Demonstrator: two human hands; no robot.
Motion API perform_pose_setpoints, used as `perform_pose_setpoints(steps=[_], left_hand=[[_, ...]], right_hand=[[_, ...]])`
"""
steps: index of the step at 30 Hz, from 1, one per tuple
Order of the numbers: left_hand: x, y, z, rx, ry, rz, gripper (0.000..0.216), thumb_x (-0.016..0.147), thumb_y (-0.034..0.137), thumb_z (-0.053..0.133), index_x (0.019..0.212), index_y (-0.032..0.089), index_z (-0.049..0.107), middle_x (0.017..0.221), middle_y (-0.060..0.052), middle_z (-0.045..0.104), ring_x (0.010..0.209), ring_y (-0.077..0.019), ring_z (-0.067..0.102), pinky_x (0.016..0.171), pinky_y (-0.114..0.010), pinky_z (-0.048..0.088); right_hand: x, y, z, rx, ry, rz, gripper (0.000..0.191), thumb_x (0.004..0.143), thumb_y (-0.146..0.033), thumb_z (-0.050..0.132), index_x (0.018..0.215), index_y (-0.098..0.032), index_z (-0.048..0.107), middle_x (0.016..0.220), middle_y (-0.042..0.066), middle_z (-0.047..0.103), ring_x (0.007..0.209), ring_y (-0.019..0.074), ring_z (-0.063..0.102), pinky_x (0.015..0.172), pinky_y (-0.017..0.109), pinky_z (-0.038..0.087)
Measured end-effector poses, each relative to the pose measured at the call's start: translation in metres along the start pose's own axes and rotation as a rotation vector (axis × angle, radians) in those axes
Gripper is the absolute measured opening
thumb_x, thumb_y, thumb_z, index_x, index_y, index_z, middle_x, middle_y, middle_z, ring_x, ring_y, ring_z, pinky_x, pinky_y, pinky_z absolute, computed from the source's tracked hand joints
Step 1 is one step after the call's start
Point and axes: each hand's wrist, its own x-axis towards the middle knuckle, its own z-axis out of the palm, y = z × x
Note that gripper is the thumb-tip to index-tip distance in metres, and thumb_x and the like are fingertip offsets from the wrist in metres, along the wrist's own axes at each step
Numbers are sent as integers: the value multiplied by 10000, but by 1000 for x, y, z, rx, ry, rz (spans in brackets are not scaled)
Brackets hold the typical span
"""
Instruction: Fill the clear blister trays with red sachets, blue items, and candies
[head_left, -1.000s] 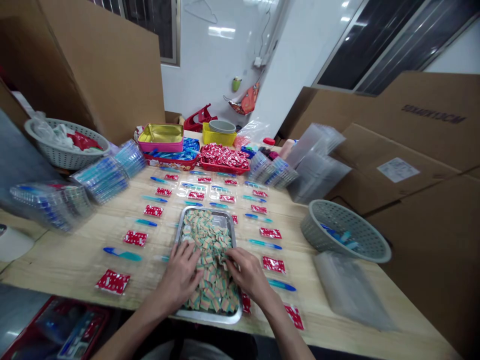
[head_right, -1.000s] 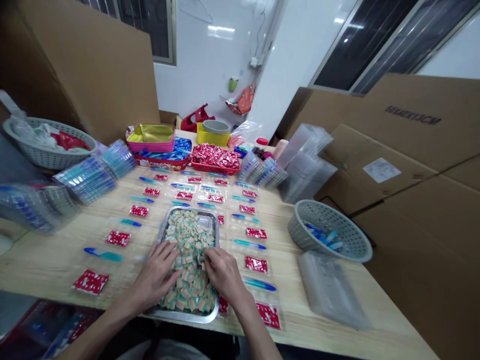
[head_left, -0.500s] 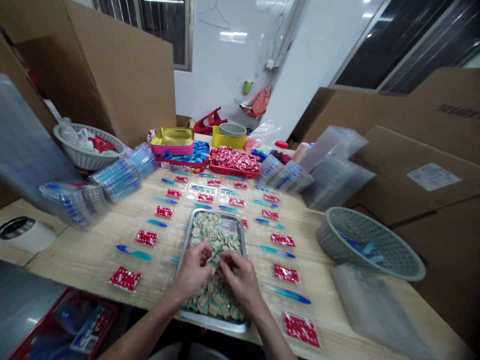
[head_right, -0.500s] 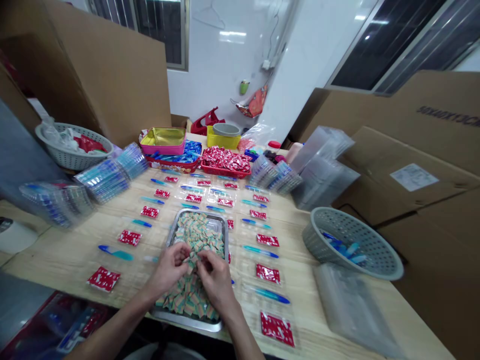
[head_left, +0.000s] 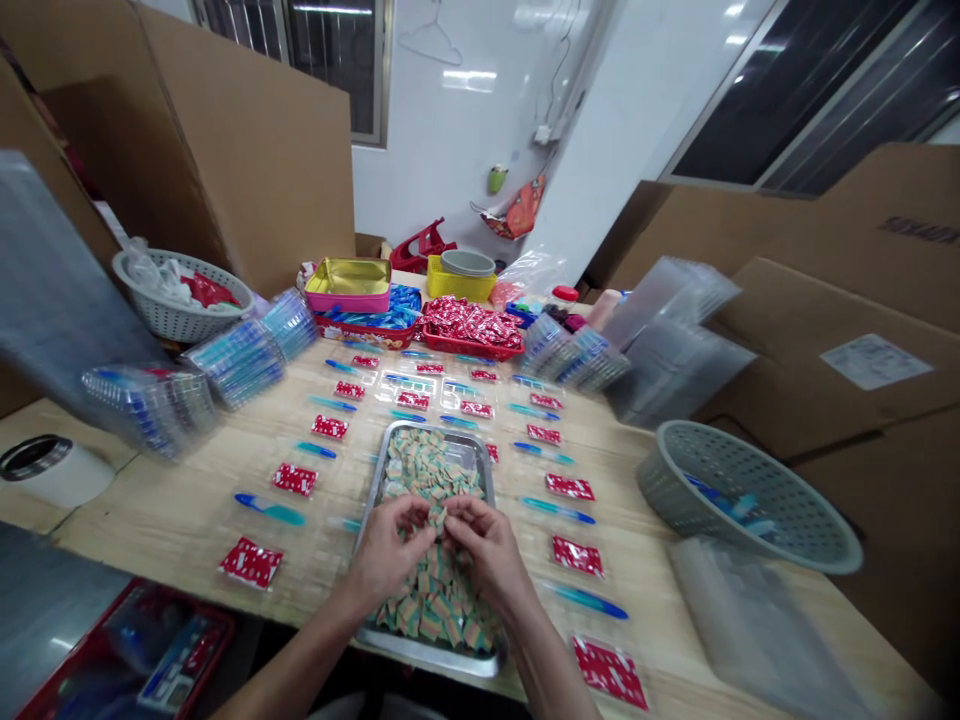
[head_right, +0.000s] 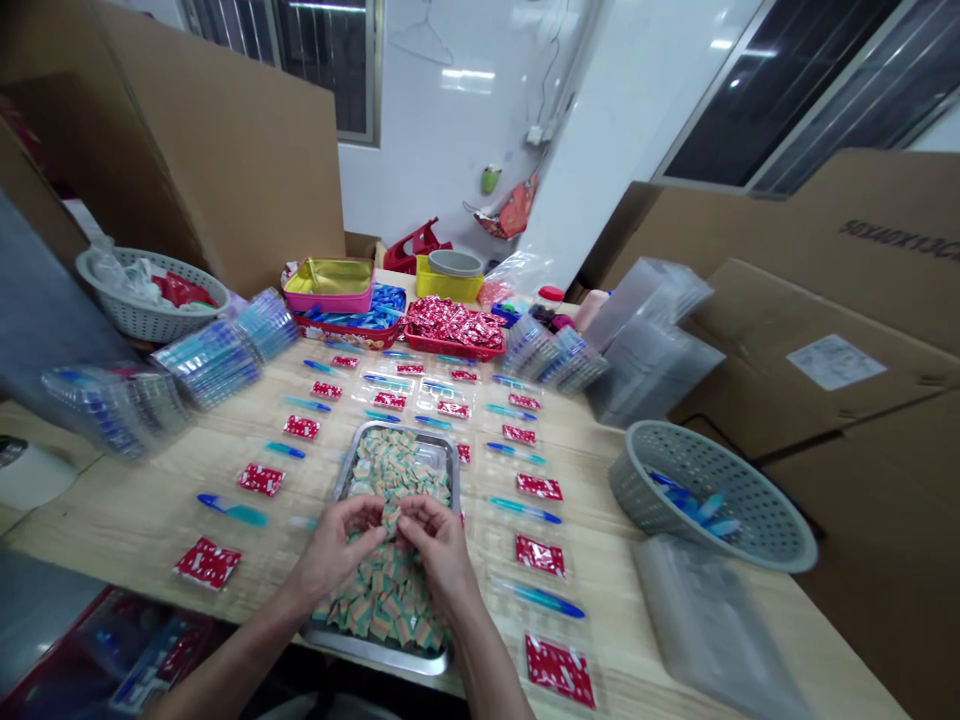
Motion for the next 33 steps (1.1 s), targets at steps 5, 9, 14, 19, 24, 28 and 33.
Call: perform_pose_setpoints(steps=[5, 9, 14, 19, 24, 28, 33], left_hand=[[-1, -6, -4, 100, -6, -50, 179, 651, 106, 563, 808, 144, 640, 641, 15, 575, 574, -126, 545, 557, -234, 414], [-8, -10, -9, 251, -54, -34, 183, 660, 98, 545, 799, 158, 648, 614, 31, 544, 552, -115, 501, 540, -225, 366], [-22, -12, -15, 396, -26, 2, 193, 652, 45, 493, 751, 163, 609, 635, 26, 534, 577, -117, 493, 568, -229, 345], [-37, -11, -26, 469, -50, 3, 216, 639, 13, 451, 731, 167, 572, 656, 20, 523, 601, -124, 495, 572, -231, 335], [-44, -12, -32, 517, -85, -29, 278, 611, -1, 440, 782, 169, 577, 706, 8, 533, 643, -134, 505, 584, -231, 342], [-44, -15, -33, 450, -85, -71, 262, 614, 19, 463, 792, 169, 583, 721, 4, 547, 645, -136, 519, 577, -228, 358], [-43, -19, -34, 366, -80, -101, 258, 615, 45, 494, 814, 156, 614, 721, -2, 574, 634, -142, 542, 575, -235, 378]], right_hand=[[-5, 3, 5, -393, -48, -194, 155, 743, -244, 639, 877, -184, 689, 738, 13, 655, 670, 157, 585, 627, 258, 458], [-13, 3, 10, -686, -111, -351, 220, 767, -132, 545, 937, -196, 668, 828, 32, 668, 743, 173, 603, 690, 278, 462], [-20, 13, 18, -810, -148, -415, 279, 738, -43, 514, 945, -194, 625, 840, 30, 645, 752, 166, 597, 686, 265, 461], [-27, 22, 29, -857, -197, -485, 251, 776, -37, 500, 924, -195, 627, 868, 40, 661, 836, 182, 607, 756, 284, 471], [-32, 22, 40, -879, -233, -471, 337, 772, -11, 458, 986, -206, 630, 926, 46, 672, 890, 185, 615, 799, 299, 481], [-32, 25, 42, -860, -223, -476, 336, 750, -18, 470, 973, -211, 630, 914, 43, 670, 874, 189, 621, 781, 300, 490], [-32, 29, 43, -825, -188, -470, 310, 750, -31, 485, 954, -221, 623, 890, 36, 661, 849, 185, 618, 776, 299, 496]])
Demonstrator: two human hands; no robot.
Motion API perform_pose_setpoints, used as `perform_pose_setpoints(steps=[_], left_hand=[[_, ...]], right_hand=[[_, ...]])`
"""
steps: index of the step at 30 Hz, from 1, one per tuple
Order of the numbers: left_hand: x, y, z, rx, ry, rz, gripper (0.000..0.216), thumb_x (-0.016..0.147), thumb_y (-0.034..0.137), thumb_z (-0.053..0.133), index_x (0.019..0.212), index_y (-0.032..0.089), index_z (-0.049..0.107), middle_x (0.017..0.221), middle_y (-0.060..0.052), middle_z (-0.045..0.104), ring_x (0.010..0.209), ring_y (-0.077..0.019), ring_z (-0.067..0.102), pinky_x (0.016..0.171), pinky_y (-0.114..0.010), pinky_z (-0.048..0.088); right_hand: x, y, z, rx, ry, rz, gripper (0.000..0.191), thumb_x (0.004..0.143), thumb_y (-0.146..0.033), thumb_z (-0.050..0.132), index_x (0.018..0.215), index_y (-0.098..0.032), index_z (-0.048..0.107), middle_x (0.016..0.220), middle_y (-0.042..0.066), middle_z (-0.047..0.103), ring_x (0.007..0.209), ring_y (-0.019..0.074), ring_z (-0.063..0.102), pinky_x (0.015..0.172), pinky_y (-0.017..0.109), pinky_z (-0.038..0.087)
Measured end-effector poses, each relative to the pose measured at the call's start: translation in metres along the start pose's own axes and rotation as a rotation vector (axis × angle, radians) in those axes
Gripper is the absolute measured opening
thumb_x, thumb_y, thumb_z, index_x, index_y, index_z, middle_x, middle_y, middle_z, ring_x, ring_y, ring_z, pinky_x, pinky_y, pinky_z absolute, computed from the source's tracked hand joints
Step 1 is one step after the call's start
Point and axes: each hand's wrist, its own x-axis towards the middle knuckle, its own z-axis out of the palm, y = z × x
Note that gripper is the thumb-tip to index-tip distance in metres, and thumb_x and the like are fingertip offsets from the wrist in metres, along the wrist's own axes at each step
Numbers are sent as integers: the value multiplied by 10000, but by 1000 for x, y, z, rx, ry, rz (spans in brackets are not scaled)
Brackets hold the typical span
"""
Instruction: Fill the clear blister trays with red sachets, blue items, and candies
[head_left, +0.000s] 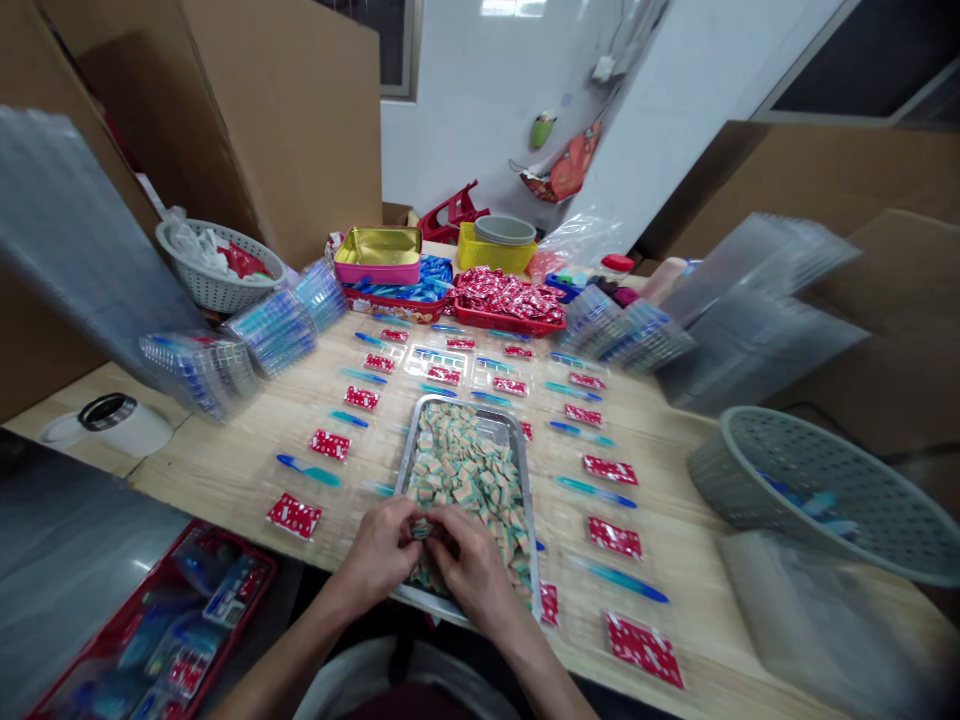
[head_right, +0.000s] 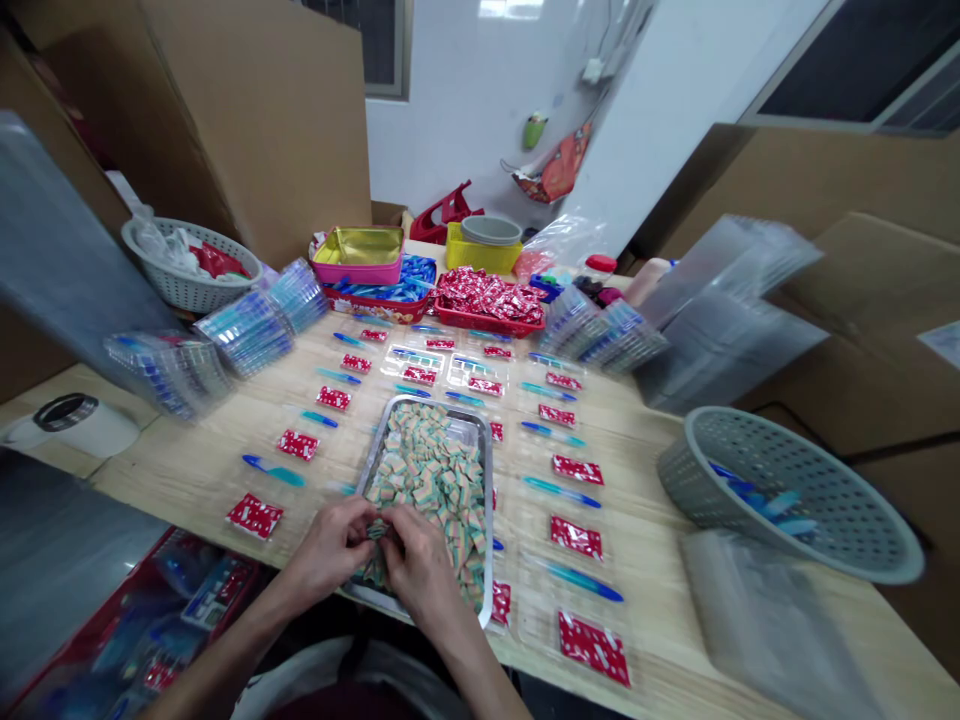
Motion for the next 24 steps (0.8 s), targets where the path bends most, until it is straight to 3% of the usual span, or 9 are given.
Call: perform_pose_setpoints(steps=[11, 24], left_hand=[[-2, -1, 0, 19, 44, 53, 223, 617, 22, 477, 749, 152, 602, 714, -4, 557, 630, -132, 525, 584, -231, 377], [0, -7, 6, -200, 70, 4, 186, 652, 72, 507, 776, 164, 611, 626, 28, 555, 601, -131, 534, 571, -225, 388]], right_hand=[[-5, 7, 6, -123, 4, -84, 297, 829, -46, 460, 1025, -219, 601, 930, 58, 660, 844, 192, 616, 740, 298, 496], [-3, 3, -1, -74, 2, 17, 240, 811, -80, 502, 980, -220, 600, 873, 46, 655, 808, 192, 621, 735, 303, 503]])
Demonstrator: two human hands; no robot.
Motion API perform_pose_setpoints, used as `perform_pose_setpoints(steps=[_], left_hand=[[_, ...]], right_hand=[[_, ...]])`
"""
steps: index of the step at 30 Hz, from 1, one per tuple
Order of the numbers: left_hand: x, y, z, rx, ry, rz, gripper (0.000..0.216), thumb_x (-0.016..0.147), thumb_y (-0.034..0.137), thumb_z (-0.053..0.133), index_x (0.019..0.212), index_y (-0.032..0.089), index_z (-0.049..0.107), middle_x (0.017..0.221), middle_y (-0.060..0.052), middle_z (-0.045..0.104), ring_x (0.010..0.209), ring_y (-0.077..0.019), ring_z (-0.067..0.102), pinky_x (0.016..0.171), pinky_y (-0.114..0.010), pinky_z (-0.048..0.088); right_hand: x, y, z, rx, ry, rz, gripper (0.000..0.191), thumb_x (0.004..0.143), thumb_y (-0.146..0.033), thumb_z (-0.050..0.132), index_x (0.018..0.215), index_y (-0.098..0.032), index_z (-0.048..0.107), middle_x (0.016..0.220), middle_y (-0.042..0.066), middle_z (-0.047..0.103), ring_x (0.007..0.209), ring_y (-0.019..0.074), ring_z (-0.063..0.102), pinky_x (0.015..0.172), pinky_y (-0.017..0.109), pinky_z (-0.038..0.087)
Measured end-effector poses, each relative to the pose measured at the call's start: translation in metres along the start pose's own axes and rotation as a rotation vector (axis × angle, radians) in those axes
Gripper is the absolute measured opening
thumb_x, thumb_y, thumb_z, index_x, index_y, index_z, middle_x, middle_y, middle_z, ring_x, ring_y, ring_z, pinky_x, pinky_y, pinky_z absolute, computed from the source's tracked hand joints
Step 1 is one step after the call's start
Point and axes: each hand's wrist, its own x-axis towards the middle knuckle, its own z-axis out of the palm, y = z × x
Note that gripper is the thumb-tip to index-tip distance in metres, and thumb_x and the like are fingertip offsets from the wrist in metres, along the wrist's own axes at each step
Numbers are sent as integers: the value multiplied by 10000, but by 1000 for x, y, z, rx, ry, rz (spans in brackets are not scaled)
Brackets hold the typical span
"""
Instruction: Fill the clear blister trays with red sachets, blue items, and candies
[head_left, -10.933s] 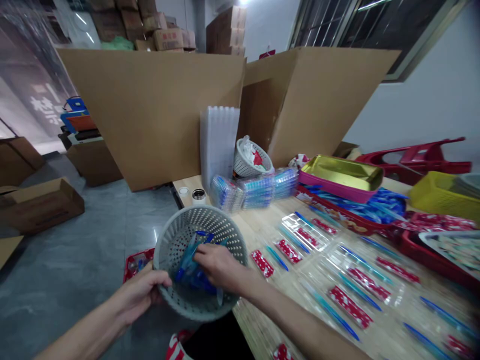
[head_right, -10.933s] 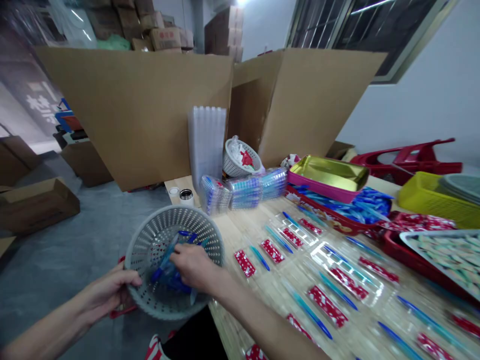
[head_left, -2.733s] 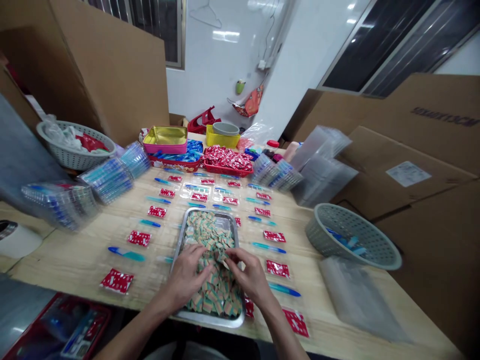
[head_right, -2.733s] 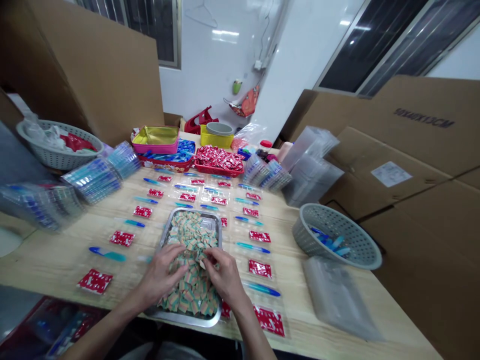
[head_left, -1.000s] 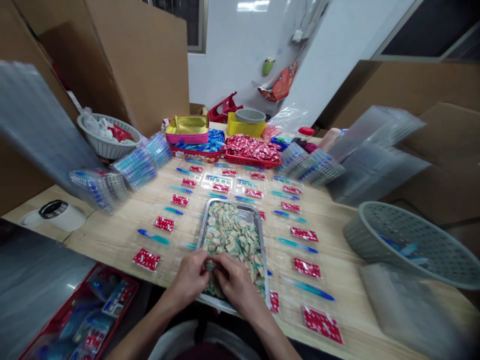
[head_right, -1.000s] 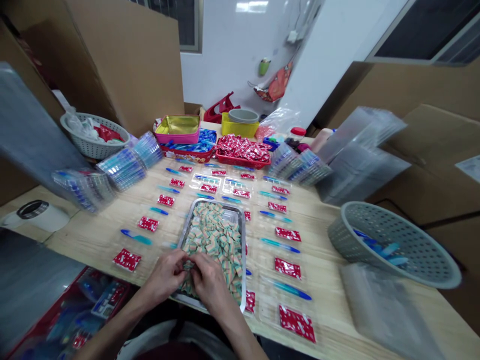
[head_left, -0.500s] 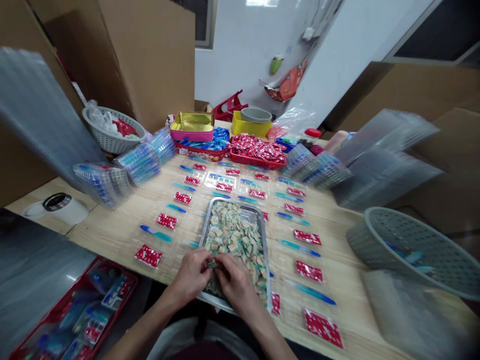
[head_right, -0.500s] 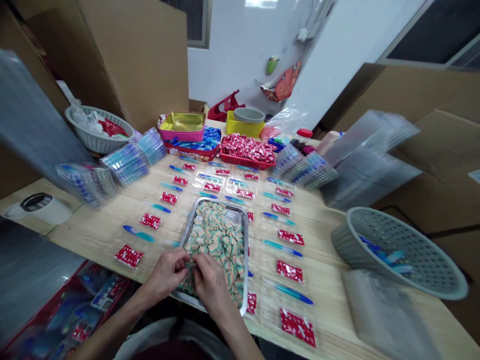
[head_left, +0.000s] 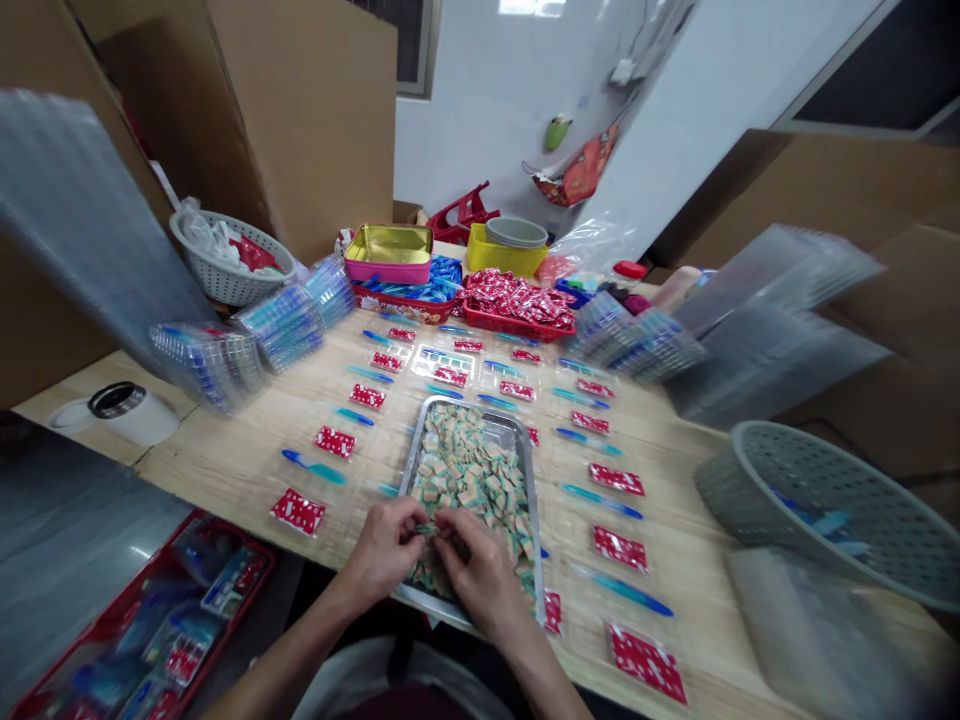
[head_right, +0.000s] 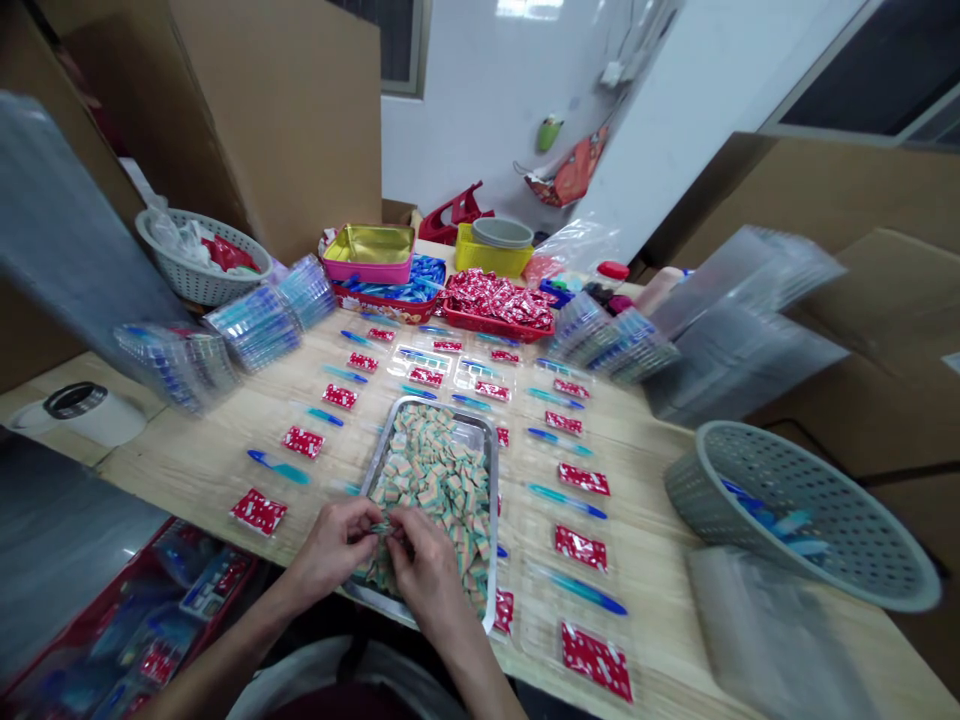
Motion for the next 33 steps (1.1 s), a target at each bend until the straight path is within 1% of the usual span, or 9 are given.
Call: perform_pose_setpoints(steps=[5, 8, 12, 16, 18, 21, 24, 27, 33], left_hand=[[0, 7, 1, 174, -13, 89, 251, 655, 34, 472, 798, 163, 634, 730, -9, 592, 660, -144, 540, 605, -239, 379], [-1, 9, 0, 212, -20, 109, 275, 644, 23, 466, 813, 162, 633, 749, -14, 578, 666, -144, 529, 604, -239, 369], [-2, 8, 0, 191, -29, 88, 273, 634, 23, 469, 808, 169, 620, 732, -2, 561, 640, -134, 512, 588, -232, 358], [-2, 6, 1, 163, -8, 74, 220, 644, 29, 471, 746, 168, 608, 700, 6, 546, 639, -131, 503, 592, -233, 351], [-2, 6, 1, 97, 1, 49, 201, 657, 46, 482, 745, 168, 615, 686, 11, 538, 633, -130, 503, 589, -232, 357], [-1, 8, 2, 3, -17, 25, 233, 667, 60, 486, 797, 167, 647, 745, -2, 561, 654, -132, 520, 594, -230, 382], [-1, 9, 3, 38, -36, 48, 297, 663, 40, 470, 847, 169, 664, 807, -18, 569, 674, -131, 525, 603, -230, 394], [-1, 8, 4, 93, -24, 65, 332, 641, 15, 471, 875, 163, 653, 786, -10, 553, 660, -125, 518, 596, -228, 387], [-1, 4, 6, 66, -3, 63, 297, 632, 9, 489, 849, 155, 629, 775, -3, 557, 652, -121, 527, 593, -223, 399]], right_hand=[[-2, 3, -2, -33, -10, -48, 279, 826, -52, 483, 1011, -230, 593, 921, 47, 654, 871, 189, 612, 790, 308, 496], [-2, 3, -1, -43, -4, -68, 319, 810, -37, 484, 1037, -233, 592, 967, 52, 654, 914, 196, 606, 818, 319, 496], [-1, 0, 0, -31, 6, -70, 342, 795, -36, 484, 1047, -237, 599, 954, 47, 654, 901, 196, 611, 803, 316, 508], [-1, -2, 1, -8, 26, -85, 345, 798, -43, 476, 1059, -233, 599, 983, 62, 644, 912, 198, 615, 781, 305, 520], [-2, 0, 0, -13, 24, -77, 344, 802, -50, 484, 1065, -239, 598, 1004, 63, 646, 931, 205, 615, 791, 313, 517], [-3, 3, -1, -19, 11, -64, 336, 808, -59, 508, 1071, -247, 599, 983, 48, 662, 922, 205, 619, 808, 320, 505], [-3, 4, -3, -42, 12, -65, 346, 804, -44, 501, 1073, -240, 595, 967, 46, 665, 911, 201, 617, 805, 318, 498], [-2, 3, -4, -69, 6, -74, 368, 784, -24, 484, 1062, -237, 594, 966, 48, 666, 910, 205, 615, 801, 320, 499], [1, 3, -2, -84, 6, -44, 360, 770, -21, 481, 1040, -230, 595, 958, 48, 662, 906, 201, 618, 793, 304, 503]])
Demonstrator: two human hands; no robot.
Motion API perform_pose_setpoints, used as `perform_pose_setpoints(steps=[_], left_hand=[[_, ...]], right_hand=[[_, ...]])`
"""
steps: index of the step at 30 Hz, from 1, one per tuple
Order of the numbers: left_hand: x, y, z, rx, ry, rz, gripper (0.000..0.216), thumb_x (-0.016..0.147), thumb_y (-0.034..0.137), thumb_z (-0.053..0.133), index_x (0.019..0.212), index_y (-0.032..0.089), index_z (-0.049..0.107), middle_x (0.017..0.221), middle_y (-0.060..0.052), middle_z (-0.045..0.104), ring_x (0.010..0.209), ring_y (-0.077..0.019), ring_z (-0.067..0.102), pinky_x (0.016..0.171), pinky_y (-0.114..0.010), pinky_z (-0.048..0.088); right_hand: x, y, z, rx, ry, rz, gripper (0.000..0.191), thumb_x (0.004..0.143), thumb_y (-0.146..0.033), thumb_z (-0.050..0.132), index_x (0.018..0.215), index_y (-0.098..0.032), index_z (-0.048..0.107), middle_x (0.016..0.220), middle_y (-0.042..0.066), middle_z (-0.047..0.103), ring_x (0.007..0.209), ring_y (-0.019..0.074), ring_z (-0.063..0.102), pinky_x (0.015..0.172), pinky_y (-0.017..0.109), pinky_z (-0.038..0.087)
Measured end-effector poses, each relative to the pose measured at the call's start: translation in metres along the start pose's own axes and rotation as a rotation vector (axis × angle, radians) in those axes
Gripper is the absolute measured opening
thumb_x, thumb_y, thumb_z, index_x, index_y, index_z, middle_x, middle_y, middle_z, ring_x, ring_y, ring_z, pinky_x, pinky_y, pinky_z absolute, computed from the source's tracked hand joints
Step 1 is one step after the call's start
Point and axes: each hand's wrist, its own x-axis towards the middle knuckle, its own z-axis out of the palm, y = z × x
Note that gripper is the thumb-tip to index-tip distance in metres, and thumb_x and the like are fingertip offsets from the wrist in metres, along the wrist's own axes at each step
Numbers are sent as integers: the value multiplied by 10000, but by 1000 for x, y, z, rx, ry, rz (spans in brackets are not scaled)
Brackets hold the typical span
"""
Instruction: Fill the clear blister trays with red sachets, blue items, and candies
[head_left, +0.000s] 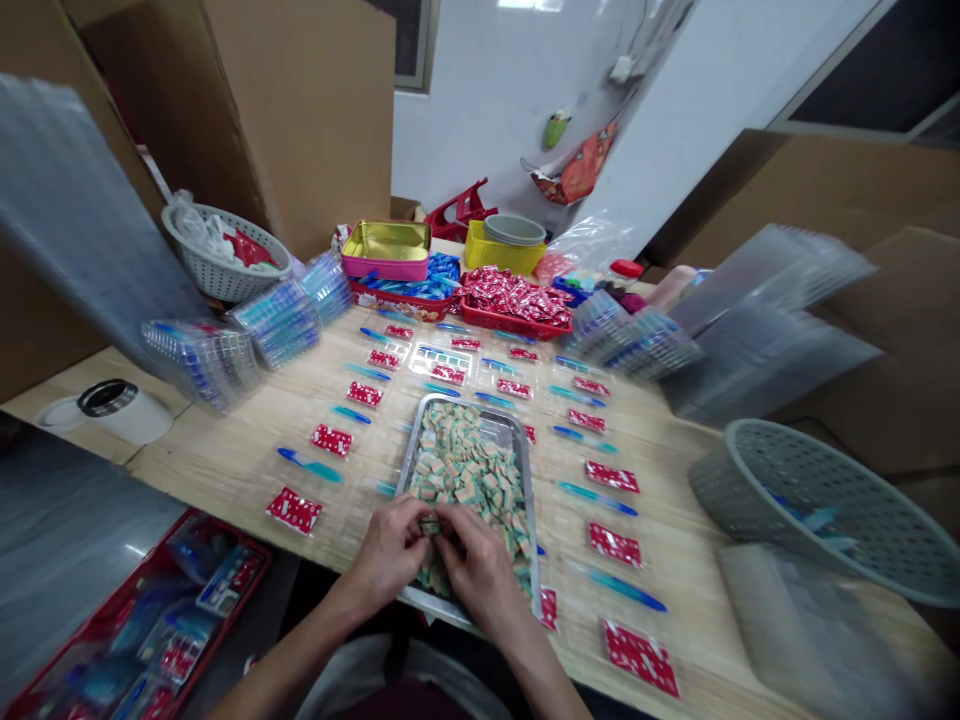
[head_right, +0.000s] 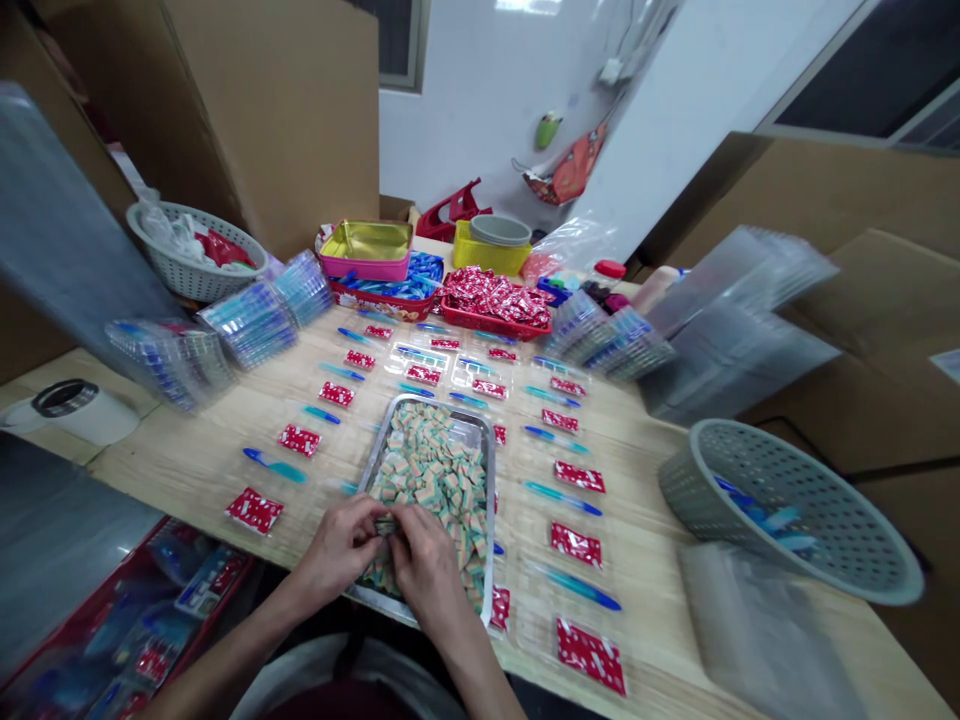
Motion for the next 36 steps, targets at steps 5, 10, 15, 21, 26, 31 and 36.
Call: perform_pose_setpoints(steps=[5, 10, 15, 21, 26, 31, 36], left_hand=[[0, 3, -1, -7, 14, 1, 300, 654, 13, 489, 884, 152, 621, 771, -1, 557, 651, -122, 528, 593, -223, 398], [-1, 5, -2, 125, 27, 31, 230, 656, -14, 457, 748, 146, 594, 712, 4, 517, 633, -121, 495, 578, -227, 358], [-2, 2, 1, 104, 16, 38, 222, 675, -4, 458, 767, 139, 600, 727, -2, 520, 622, -117, 488, 579, -226, 358], [-1, -2, 3, 73, 16, 32, 207, 673, 16, 481, 769, 145, 612, 738, -5, 531, 631, -118, 502, 582, -224, 362], [0, -2, 1, 35, 23, 2, 159, 680, 43, 494, 730, 152, 599, 709, 0, 534, 620, -120, 512, 578, -225, 362], [-2, 2, -3, 32, 30, 37, 142, 697, 53, 481, 700, 162, 570, 687, 11, 515, 620, -117, 501, 583, -224, 354], [-2, 2, 0, 43, 21, 55, 148, 683, 41, 489, 708, 162, 569, 707, 6, 518, 636, -121, 499, 597, -227, 357]], right_hand=[[1, -1, 1, 1, -12, 4, 360, 780, -26, 484, 1068, -223, 575, 985, 47, 663, 914, 196, 618, 804, 301, 496], [1, -9, -2, 19, -28, 25, 234, 836, -82, 498, 1007, -220, 579, 943, 37, 652, 883, 189, 613, 783, 291, 476], [4, -12, -2, 25, -9, 73, 119, 871, -139, 505, 912, -210, 591, 834, 24, 649, 780, 180, 619, 701, 271, 459], [5, -6, 3, 33, 7, 71, 167, 858, -89, 473, 855, -198, 598, 801, 25, 648, 756, 175, 620, 678, 261, 452], [2, -1, -4, 68, -9, 66, 160, 873, -118, 482, 901, -210, 609, 841, 24, 660, 779, 174, 620, 702, 269, 459], [12, 9, -18, -62, 123, -6, 152, 861, -106, 473, 891, -187, 598, 913, 68, 605, 883, 207, 556, 766, 324, 444], [30, 10, -17, -314, -21, 1, 135, 801, -89, 528, 804, -182, 627, 901, 81, 569, 881, 236, 495, 778, 374, 402]])
